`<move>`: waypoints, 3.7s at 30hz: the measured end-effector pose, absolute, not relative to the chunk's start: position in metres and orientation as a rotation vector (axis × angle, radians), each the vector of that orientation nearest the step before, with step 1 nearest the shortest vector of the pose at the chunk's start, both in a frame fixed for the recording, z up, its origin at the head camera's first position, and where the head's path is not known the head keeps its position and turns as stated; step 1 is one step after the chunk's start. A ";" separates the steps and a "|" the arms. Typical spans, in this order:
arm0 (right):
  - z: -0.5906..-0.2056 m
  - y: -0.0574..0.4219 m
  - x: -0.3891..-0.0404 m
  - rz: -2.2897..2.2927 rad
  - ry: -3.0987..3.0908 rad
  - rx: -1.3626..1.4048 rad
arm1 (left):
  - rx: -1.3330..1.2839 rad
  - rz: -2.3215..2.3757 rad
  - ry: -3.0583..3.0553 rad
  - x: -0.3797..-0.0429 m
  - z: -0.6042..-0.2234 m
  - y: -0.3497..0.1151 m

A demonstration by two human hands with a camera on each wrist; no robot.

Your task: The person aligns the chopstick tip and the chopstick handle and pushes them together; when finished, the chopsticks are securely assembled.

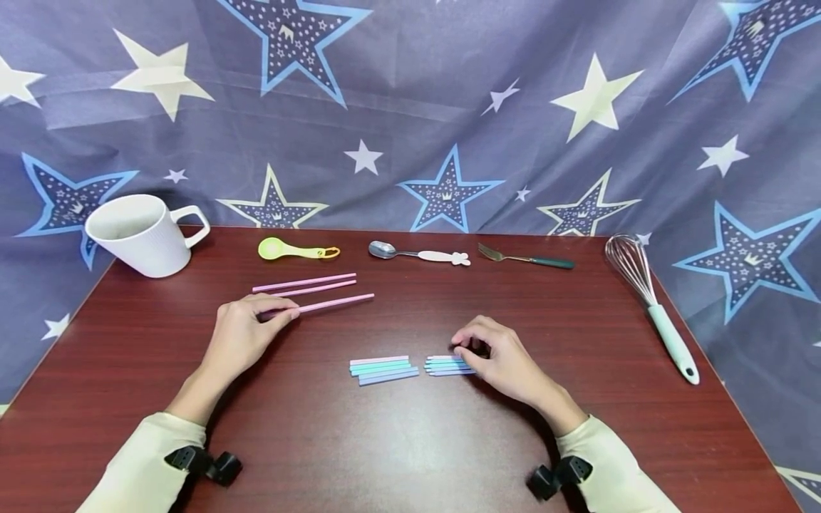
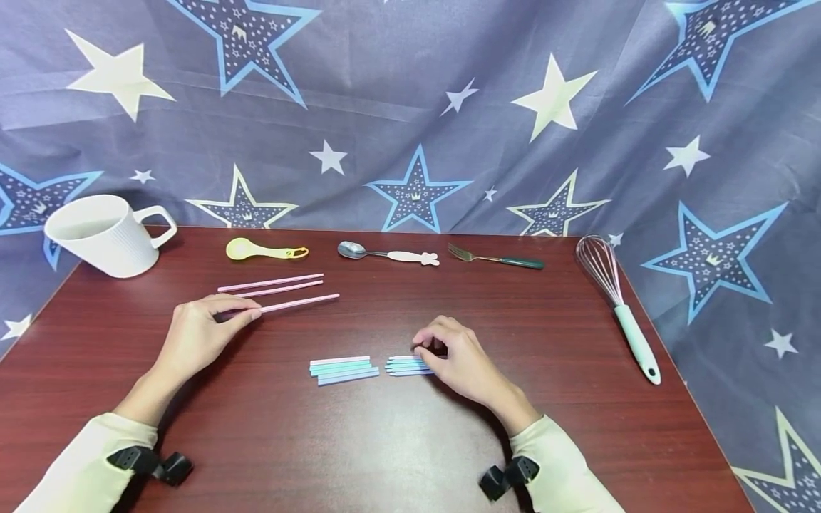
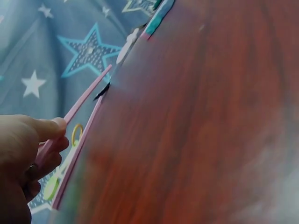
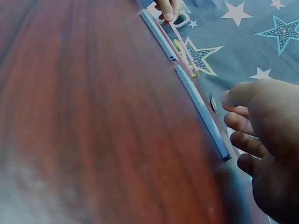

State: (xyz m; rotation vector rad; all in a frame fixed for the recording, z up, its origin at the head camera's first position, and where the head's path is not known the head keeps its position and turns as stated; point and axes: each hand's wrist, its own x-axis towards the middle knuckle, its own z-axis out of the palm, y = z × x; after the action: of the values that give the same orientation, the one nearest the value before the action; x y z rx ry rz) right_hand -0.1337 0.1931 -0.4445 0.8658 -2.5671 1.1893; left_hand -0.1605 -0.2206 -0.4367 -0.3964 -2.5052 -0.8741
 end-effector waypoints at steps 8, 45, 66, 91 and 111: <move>-0.448 0.193 -0.132 1.084 -2.624 0.920 | -0.380 -0.857 -2.485 -0.168 -0.445 -0.234; -0.449 0.201 -0.131 1.028 -2.709 0.883 | -0.481 -0.939 -2.502 -0.169 -0.431 -0.185; -0.450 0.194 -0.131 1.029 -2.711 0.888 | -0.660 -1.122 -2.759 -0.124 -0.449 -0.113; -0.450 0.194 -0.130 1.052 -2.672 0.907 | -0.615 -1.173 -2.662 -0.121 -0.451 -0.106; -0.439 0.190 -0.134 1.214 -2.541 0.792 | -0.643 -1.093 -2.514 -0.118 -0.426 -0.111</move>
State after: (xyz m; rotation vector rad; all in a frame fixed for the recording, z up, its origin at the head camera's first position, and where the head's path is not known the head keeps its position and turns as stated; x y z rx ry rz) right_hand -0.1341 0.1898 -0.4387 0.7921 -2.5414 1.2142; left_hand -0.1179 -0.1109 -0.4262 -0.6426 -2.5136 -1.0933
